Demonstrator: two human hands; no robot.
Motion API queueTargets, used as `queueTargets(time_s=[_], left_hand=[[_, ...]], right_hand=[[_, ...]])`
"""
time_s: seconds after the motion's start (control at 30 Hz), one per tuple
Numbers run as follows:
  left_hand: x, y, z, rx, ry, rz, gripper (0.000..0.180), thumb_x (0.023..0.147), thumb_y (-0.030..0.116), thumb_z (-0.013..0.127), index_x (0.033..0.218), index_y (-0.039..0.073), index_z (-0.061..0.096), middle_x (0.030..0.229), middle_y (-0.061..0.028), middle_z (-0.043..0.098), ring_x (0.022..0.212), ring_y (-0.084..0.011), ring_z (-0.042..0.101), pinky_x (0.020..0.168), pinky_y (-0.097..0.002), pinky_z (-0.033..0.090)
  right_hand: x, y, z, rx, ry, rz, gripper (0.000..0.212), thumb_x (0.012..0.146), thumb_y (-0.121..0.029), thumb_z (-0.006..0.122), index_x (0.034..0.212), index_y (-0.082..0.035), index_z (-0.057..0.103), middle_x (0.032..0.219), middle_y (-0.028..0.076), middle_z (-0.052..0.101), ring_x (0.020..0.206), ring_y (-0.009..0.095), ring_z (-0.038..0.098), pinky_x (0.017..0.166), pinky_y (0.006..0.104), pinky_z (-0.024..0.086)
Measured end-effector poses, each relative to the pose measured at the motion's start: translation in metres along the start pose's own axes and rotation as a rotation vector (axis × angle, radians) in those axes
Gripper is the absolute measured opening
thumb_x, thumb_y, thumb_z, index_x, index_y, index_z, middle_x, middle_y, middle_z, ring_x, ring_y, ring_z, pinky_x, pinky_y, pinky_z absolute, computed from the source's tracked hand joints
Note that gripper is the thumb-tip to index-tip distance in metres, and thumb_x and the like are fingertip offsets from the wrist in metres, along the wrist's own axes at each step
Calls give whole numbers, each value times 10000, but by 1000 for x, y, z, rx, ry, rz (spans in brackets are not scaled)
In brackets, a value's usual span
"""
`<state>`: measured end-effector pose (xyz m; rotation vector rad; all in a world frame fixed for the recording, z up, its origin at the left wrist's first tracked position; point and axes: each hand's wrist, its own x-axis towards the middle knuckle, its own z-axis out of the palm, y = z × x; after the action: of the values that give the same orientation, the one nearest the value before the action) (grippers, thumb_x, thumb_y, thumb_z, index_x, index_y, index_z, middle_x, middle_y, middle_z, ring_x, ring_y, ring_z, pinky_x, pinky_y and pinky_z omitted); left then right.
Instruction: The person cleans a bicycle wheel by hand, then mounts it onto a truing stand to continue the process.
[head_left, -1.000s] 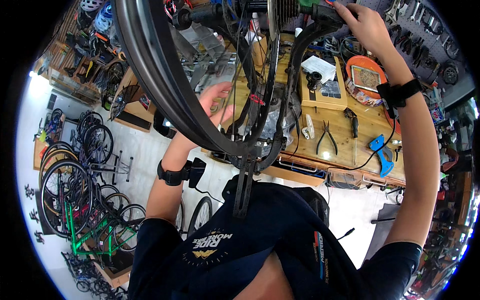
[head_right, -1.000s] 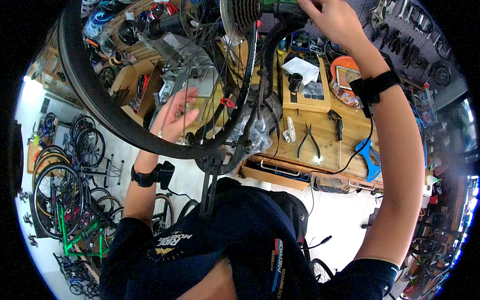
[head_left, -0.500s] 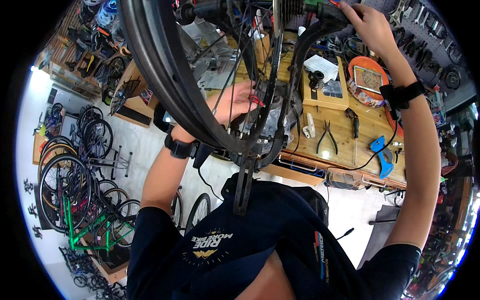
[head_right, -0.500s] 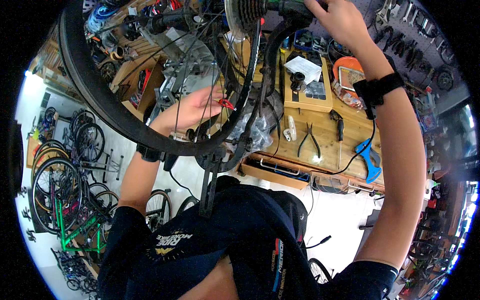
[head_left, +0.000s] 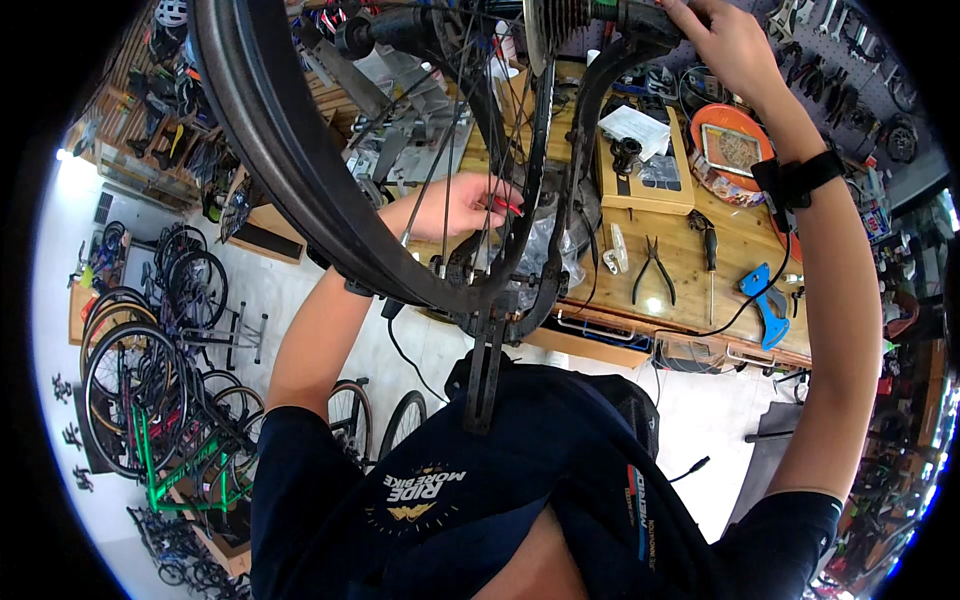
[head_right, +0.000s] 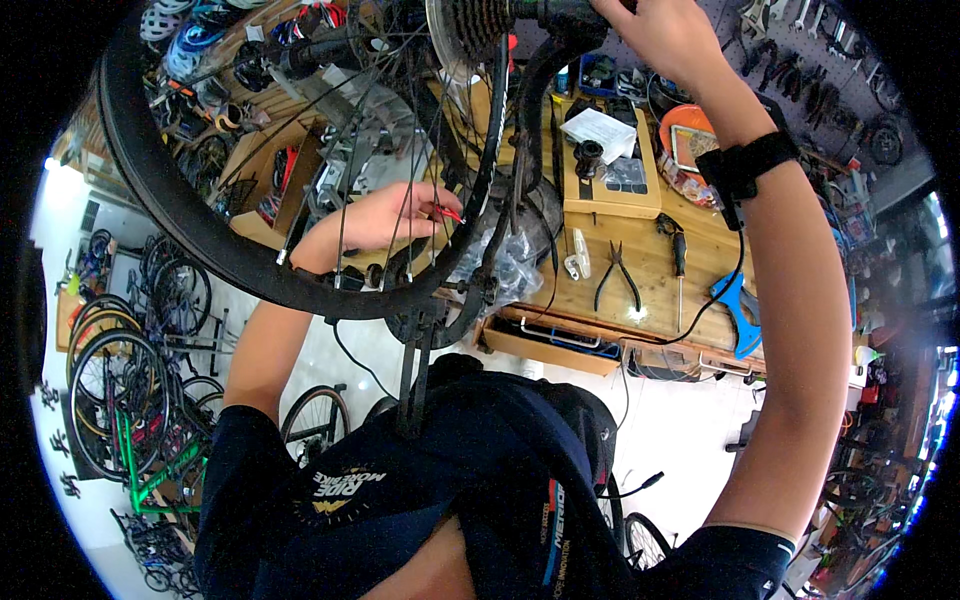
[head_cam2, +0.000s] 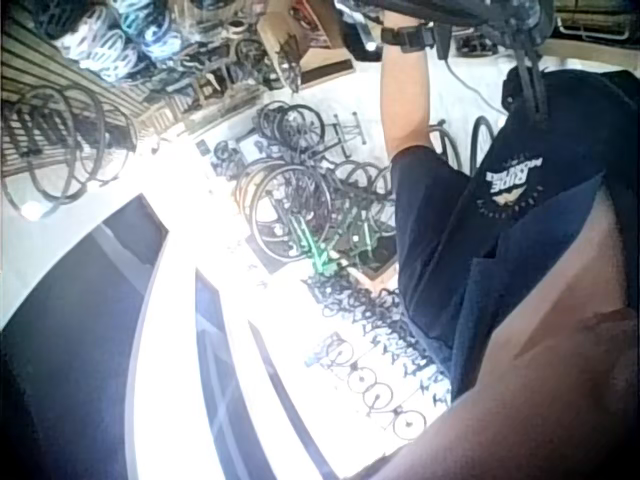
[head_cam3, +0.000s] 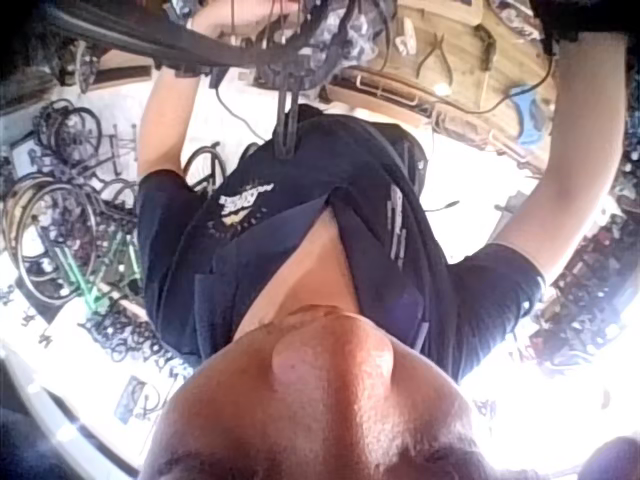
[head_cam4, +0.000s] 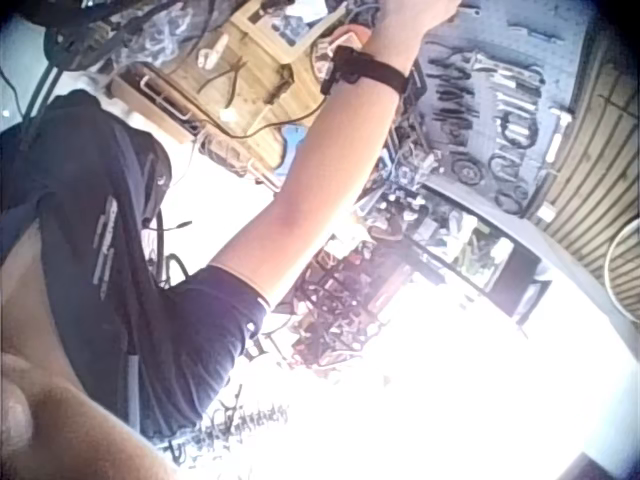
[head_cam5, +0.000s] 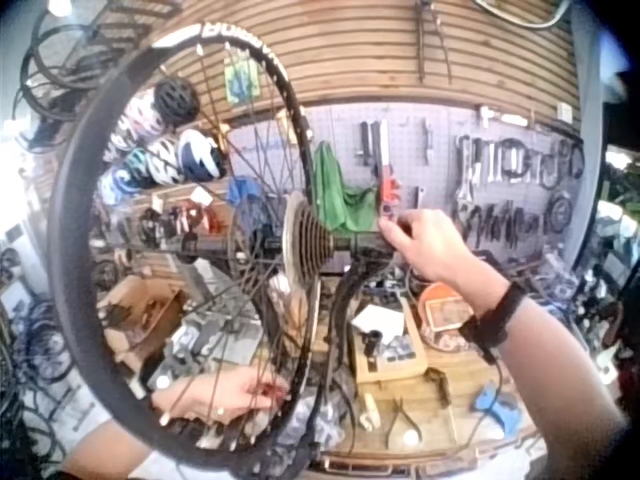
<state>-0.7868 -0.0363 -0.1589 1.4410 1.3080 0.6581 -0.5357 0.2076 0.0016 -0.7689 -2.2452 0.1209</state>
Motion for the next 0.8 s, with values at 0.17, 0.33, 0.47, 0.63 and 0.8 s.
queueTargets(time_s=[0.17, 0.33, 0.47, 0.63, 0.8], left_hand=[[3, 20, 5, 289, 5, 13, 336, 901, 3, 566, 1236, -9, 541, 1156, -82, 602, 1078, -159, 559, 963, -309, 436], [5, 19, 1, 324, -46, 7, 329, 886, 13, 573, 1215, 5, 560, 1172, -84, 612, 1096, -174, 570, 972, -314, 442], [-2, 24, 4, 206, -42, -15, 270, 883, 52, 647, 1141, -10, 599, 1066, -70, 656, 1014, -157, 602, 928, -302, 467], [-34, 58, 16, 75, -46, -37, 266, 889, 50, 652, 1141, -18, 598, 1076, -71, 646, 1036, -144, 596, 932, -304, 472], [-61, 82, 19, -96, -54, -80, 235, 877, 2, 648, 1109, -12, 617, 1051, -65, 628, 1004, -141, 598, 907, -282, 471]], right_hand=[[1, 1, 0, -28, 25, 12, 470, 907, -408, 577, 808, 39, 682, 699, 248, 630, 711, 406, 648, 667, 444, 506], [1, -2, -2, 1, -17, 46, 463, 907, -405, 580, 815, 36, 686, 685, 229, 638, 694, 384, 658, 657, 432, 511], [-1, -2, -2, 35, -20, 34, 453, 909, -399, 582, 827, 34, 689, 683, 225, 642, 691, 374, 663, 659, 428, 513], [-2, -6, -3, 27, -30, 52, 444, 913, -392, 579, 848, 33, 693, 691, 224, 646, 697, 371, 666, 667, 425, 514], [-2, -4, -3, 19, -9, 4, 439, 919, -384, 575, 862, 34, 692, 695, 224, 647, 700, 369, 668, 672, 423, 515]])
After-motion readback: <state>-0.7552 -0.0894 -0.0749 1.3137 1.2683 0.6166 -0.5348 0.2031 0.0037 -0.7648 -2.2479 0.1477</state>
